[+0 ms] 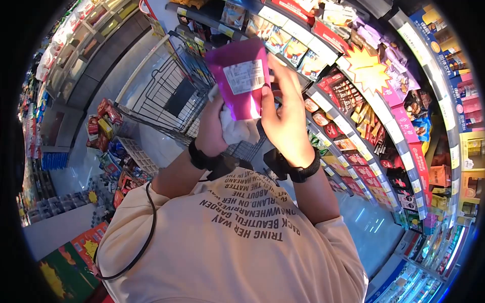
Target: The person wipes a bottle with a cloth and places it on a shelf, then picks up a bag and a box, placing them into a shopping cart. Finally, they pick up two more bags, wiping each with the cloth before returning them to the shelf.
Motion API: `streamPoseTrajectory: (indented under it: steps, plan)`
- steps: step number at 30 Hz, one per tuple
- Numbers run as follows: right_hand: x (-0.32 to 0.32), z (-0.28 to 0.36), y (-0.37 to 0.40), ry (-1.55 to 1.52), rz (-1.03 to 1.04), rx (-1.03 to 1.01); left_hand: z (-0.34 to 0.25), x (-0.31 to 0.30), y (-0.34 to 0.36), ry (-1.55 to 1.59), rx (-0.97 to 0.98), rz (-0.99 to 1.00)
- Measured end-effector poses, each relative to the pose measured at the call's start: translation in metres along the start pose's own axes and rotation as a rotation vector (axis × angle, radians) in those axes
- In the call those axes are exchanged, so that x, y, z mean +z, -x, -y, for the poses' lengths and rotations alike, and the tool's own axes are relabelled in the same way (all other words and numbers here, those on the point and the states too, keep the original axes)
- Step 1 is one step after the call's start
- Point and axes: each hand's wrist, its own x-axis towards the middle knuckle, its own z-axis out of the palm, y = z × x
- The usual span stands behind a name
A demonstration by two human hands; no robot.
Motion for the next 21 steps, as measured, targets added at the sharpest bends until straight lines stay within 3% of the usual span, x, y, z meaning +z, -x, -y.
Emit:
streamPoseTrajectory:
  steps: [1,4,6,8,9,14,16,19,21]
  plan:
    - [-0.012,-0.021,-0.001,0.243,0.125,-0.217,0.016,-0.007,0.007,-0.269,0.06,-0.026]
    - [-0.006,-0.01,0.01,-0.024,0.254,0.102,0.022,0.011,0.017,0.205,-0.241,-0.256]
    - [0.001,-0.002,0.014,0.125,0.223,0.005,0.035,0.011,0.017,0.203,-0.159,-0.309]
    - [0.002,-0.009,0.021,0.2,0.252,-0.055,0.054,-0.018,0.014,-0.582,0.061,-0.216]
    - [0.003,-0.01,0.025,0.127,0.287,-0.033,0.029,-0.02,0.01,-0.637,0.178,-0.053]
    - [0.0,-0.018,0.038,0.166,0.312,-0.089,0.01,-0.021,-0.002,0.284,-0.013,-0.023]
    - [-0.003,-0.025,0.037,0.171,0.302,-0.072,0.018,-0.014,0.005,-0.019,0.101,0.04]
    - [-0.001,-0.009,0.038,0.235,0.352,-0.013,0.029,-0.016,0.019,-1.006,0.317,-0.011]
    - [0.003,-0.01,0.04,0.264,0.354,-0.004,0.036,-0.02,0.017,-0.806,0.207,0.087]
